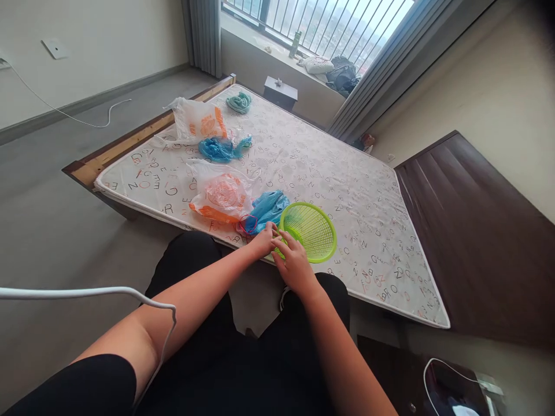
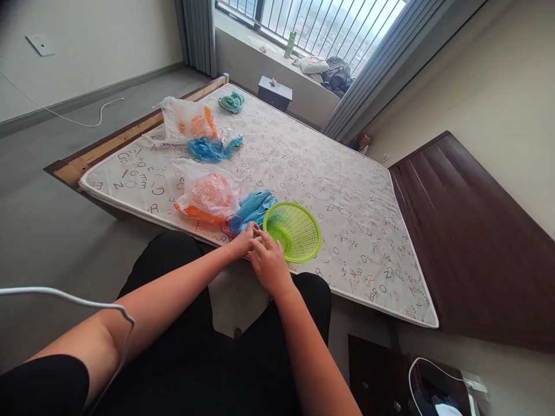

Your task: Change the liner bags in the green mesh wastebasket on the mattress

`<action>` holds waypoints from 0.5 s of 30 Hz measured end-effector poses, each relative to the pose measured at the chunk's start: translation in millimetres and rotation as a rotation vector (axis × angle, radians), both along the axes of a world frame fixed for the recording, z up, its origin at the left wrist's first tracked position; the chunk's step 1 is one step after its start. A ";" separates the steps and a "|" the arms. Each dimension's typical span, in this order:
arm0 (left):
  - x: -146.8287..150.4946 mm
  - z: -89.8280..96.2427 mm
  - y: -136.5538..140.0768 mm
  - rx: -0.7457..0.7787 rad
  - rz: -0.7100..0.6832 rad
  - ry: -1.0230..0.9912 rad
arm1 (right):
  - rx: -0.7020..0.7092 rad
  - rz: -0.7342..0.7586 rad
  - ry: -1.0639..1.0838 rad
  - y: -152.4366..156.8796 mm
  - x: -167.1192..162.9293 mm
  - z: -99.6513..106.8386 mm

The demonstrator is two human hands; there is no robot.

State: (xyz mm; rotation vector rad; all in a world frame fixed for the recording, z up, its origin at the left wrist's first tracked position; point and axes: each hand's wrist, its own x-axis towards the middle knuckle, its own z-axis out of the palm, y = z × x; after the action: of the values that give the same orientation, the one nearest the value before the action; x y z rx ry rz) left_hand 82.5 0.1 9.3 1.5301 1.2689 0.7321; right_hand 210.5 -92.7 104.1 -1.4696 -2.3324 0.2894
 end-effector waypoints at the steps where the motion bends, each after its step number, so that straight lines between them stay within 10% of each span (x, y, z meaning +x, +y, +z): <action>1: -3.9 -4.4 -0.1 -0.073 0.014 0.019 | 0.067 -0.064 0.053 -13.0 11.4 -9.6; 7: -36.1 -32.7 5.0 -0.295 0.010 0.469 | 0.140 -0.370 0.321 -56.9 75.3 -64.3; 15: -70.6 -38.1 28.9 -0.116 0.189 0.565 | 0.117 -0.557 0.399 -48.9 77.9 -66.9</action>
State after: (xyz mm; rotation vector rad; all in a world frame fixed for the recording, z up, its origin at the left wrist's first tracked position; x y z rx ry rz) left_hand 11.9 29.1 -28.8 1.5913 1.8580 0.3355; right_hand 288.4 -141.6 37.2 -1.7395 -1.5370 0.2551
